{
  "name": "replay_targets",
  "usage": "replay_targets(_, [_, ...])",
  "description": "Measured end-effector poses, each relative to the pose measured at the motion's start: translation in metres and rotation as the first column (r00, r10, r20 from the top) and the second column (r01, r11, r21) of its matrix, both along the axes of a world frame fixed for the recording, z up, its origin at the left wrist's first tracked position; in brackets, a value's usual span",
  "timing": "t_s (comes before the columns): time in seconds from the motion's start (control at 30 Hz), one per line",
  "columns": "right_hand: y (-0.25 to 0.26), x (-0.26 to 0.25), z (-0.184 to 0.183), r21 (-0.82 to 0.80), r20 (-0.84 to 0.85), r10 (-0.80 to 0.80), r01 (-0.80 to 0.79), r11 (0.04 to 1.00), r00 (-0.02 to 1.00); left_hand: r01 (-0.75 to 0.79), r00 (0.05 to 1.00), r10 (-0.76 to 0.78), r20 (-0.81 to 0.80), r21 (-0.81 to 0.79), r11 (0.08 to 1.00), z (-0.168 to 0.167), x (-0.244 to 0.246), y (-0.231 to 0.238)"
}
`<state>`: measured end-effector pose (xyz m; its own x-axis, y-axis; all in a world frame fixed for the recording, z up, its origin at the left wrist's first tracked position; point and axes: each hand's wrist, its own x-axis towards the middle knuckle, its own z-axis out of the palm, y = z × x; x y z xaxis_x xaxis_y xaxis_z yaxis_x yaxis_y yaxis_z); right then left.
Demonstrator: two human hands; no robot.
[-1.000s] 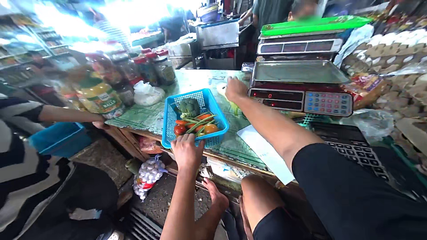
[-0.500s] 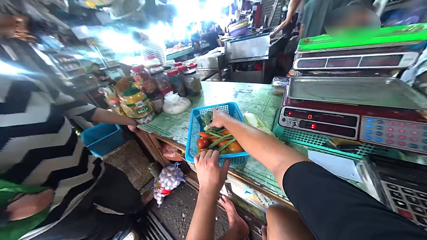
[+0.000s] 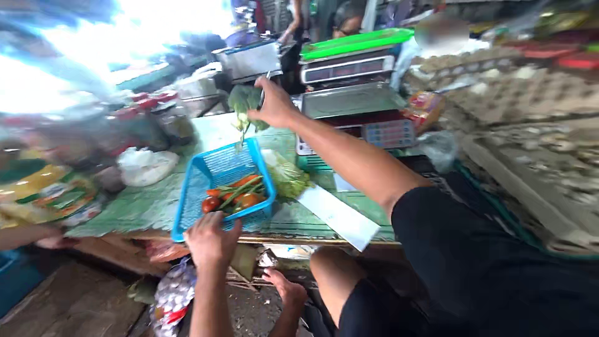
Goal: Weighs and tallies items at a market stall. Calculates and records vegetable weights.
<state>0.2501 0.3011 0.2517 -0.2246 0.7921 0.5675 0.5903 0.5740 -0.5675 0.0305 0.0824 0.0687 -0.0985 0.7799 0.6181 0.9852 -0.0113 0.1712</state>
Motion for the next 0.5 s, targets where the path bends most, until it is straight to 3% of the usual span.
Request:
replay_targets(0.1, [0.009, 0.098, 0.010, -0.042, -0.057, -0.256, 0.254, 0.966, 0.965, 0.027, 1.000, -0.027, 0.002, -0.004, 1.000, 0.001, -0.004, 0.012])
replay_targets(0.23, [0.021, 0.194, -0.018, -0.067, 0.001, -0.573, 0.572, 0.817, 0.819, 0.002, 0.999, 0.004, 0.037, -0.163, 0.987, 0.013, 0.004, 0.038])
replay_targets(0.33, [0.003, 0.227, -0.024, -0.168, -0.056, -0.508, 0.494, 0.853, 0.859, 0.012, 0.986, 0.015, 0.167, -0.162, 0.987, 0.029, 0.042, 0.038])
replay_targets(0.43, [-0.024, 0.263, -0.028, -0.109, -0.114, -0.535, 0.525, 0.844, 0.837, 0.209, 0.953, -0.220, 0.210, 0.074, 0.975, 0.026, 0.115, 0.034])
replay_targets(0.5, [-0.040, 0.295, -0.049, -0.102, -0.117, -0.635, 0.627, 0.772, 0.763, 0.352, 0.898, -0.316, 0.305, -0.066, 0.934, 0.017, 0.157, 0.039])
